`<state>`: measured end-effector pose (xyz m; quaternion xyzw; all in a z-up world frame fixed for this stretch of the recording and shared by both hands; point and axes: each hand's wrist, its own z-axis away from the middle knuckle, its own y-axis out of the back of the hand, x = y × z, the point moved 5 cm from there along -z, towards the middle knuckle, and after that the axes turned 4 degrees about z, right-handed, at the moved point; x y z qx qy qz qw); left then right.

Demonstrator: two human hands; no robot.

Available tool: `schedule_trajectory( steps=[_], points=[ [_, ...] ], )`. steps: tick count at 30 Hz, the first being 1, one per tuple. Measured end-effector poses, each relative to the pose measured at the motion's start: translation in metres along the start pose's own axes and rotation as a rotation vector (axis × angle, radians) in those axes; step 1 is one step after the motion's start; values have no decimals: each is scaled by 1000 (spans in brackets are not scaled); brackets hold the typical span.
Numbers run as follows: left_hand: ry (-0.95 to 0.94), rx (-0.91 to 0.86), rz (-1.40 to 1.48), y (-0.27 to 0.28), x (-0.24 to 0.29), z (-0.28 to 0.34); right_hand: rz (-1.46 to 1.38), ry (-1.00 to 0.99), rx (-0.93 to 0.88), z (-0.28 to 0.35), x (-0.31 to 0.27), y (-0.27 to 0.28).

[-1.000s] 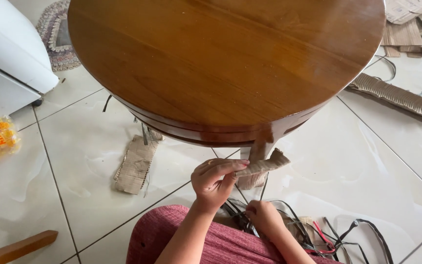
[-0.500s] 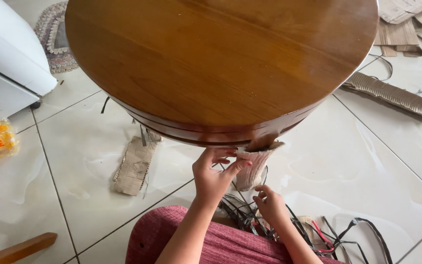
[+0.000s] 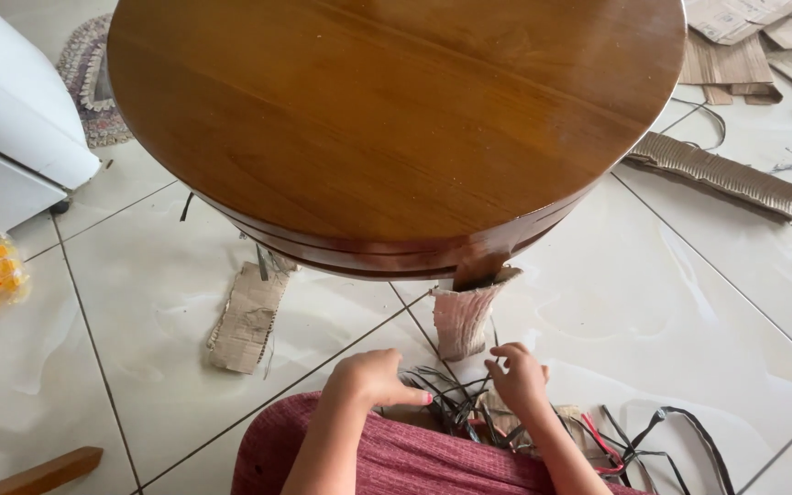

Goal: Wrapping the legs of a wooden chair with protective cardboard and securing them with plastic ties.

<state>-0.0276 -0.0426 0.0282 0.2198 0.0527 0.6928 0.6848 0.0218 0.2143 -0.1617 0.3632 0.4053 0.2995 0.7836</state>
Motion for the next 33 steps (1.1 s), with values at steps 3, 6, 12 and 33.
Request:
schedule_trajectory(
  steps=[3,6,12,33],
  points=[
    [17,-46,24,5,10,20,-360,27,220,18,-18,62],
    [-5,19,45,9,4,9,-627,81,323,37,-31,101],
    [-202,500,571,35,-5,17,-905,239,410,79,-97,176],
    [-1064,923,1512,47,-5,-53,-780,472,376,71,-147,212]
  ],
)
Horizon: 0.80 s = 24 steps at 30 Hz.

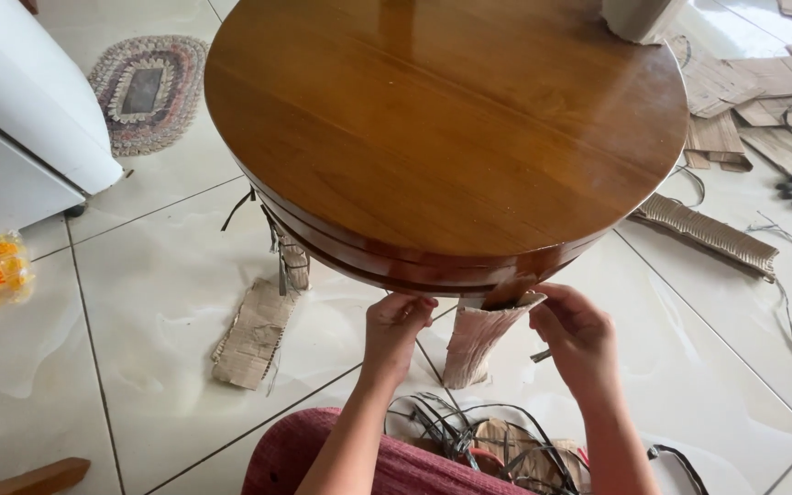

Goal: Wrapping the legs of a wooden chair with protective cardboard and securing them with plastic ties.

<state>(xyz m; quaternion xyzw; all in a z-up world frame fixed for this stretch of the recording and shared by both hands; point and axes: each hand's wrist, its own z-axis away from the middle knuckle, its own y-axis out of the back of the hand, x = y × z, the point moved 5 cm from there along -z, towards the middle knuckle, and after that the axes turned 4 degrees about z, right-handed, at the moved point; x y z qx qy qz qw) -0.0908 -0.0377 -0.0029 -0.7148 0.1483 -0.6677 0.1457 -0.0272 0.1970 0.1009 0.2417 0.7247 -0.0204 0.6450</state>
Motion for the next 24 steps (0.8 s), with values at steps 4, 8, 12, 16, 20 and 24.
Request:
schedule_trajectory(
  steps=[4,8,12,16,20,24],
  points=[
    [-110,-90,29,-21,68,19,-159,30,71,38,-23,-9],
    [-239,-241,24,-45,92,30,-179,66,223,67,-24,-29],
    [-519,-308,21,-58,96,39,-254,125,344,69,-28,-44],
    [-792,-309,-171,-71,121,51,-149,264,378,67,-48,-53],
    [-1015,-140,-518,-68,126,57,-114,317,403,71,-47,-59],
    [-1092,-171,-641,-61,110,54,-9,477,326,76,-51,-62]
  ],
)
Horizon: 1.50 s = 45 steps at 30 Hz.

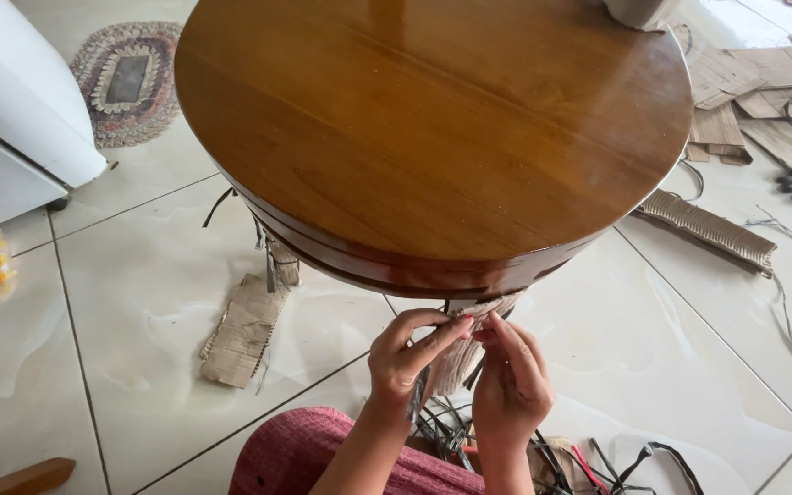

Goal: Wrapping the legs of a wooden chair with protective cardboard and securing them with plastic ties.

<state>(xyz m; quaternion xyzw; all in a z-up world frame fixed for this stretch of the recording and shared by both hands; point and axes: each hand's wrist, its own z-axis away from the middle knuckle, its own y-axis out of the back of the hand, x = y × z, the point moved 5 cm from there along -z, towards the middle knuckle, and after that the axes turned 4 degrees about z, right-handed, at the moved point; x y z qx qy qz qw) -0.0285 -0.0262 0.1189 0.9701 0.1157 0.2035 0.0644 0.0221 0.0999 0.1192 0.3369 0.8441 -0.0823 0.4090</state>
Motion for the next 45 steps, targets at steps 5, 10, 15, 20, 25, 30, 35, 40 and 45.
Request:
schedule_trajectory(
  steps=[5,10,15,20,25,30,35,40,45],
  points=[
    [246,44,224,14,14,-15,35,92,-62,3,6,-9],
    [294,-14,147,21,5,-14,125,75,-130,8,14,-14],
    [365,-22,198,37,-1,-16,265,112,-116,9,9,-18],
    [101,-216,276,18,26,-24,192,83,-57,10,11,-18],
    [20,-274,269,10,40,-29,28,41,-51,3,-2,-12],
    [-27,-313,213,6,37,-24,-15,-29,-74,4,6,-4],
    [34,-161,292,8,28,-31,-117,-72,-41,6,12,8],
    [90,-179,267,-8,14,-26,-118,-101,-64,-7,-7,15],
    [62,-41,218,-13,12,-25,-135,-245,58,8,11,32]
  ],
)
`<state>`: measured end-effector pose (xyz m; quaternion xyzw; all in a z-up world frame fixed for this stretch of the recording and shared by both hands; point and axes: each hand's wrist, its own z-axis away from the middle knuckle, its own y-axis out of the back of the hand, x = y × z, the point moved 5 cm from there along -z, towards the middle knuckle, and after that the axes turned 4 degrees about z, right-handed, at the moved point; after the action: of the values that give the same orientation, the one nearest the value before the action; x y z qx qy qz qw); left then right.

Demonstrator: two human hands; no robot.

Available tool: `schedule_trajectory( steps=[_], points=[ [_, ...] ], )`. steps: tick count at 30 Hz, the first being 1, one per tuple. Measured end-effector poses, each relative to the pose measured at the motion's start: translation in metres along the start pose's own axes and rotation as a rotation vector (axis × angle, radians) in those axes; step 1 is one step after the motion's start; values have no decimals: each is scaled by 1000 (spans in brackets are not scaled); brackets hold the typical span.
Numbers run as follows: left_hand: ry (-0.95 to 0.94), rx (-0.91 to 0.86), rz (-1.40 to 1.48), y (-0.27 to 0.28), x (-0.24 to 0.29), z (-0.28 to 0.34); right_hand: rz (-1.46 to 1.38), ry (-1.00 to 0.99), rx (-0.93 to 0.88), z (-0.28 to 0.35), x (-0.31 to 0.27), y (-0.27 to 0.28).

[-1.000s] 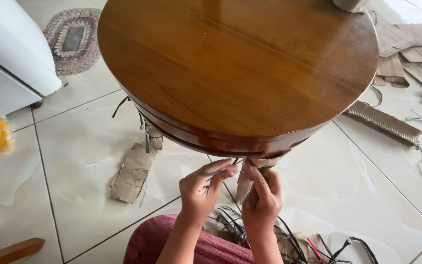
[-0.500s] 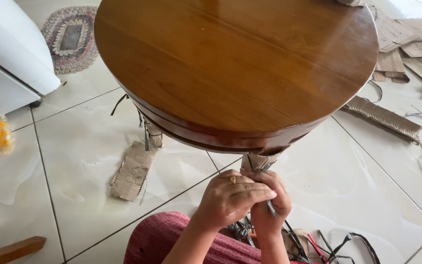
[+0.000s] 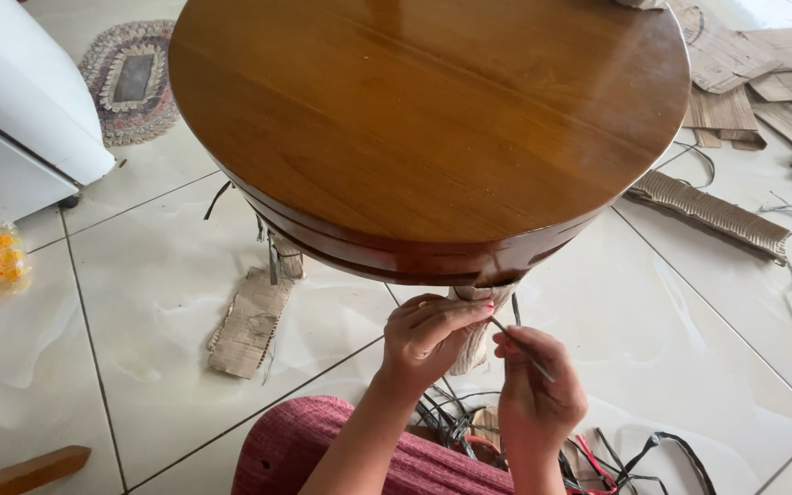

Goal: Wrapping the legs of a wooden chair with protective cardboard and securing them with plastic ties.

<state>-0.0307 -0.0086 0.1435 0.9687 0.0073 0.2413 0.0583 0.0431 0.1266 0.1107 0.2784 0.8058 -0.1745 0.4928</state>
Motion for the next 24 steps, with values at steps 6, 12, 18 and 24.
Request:
schedule_trajectory(
  steps=[6,12,18,24],
  points=[
    [-84,-40,-51,-5,2,-1,-3,15,-115,11,-2,12],
    [-49,-175,-34,-9,-1,3,288,226,-172,9,-21,-4],
    [5,-158,25,-10,2,-4,550,189,-188,-21,-53,6],
    [60,-101,133,-6,5,-10,598,194,-185,-40,-34,9]
  ],
)
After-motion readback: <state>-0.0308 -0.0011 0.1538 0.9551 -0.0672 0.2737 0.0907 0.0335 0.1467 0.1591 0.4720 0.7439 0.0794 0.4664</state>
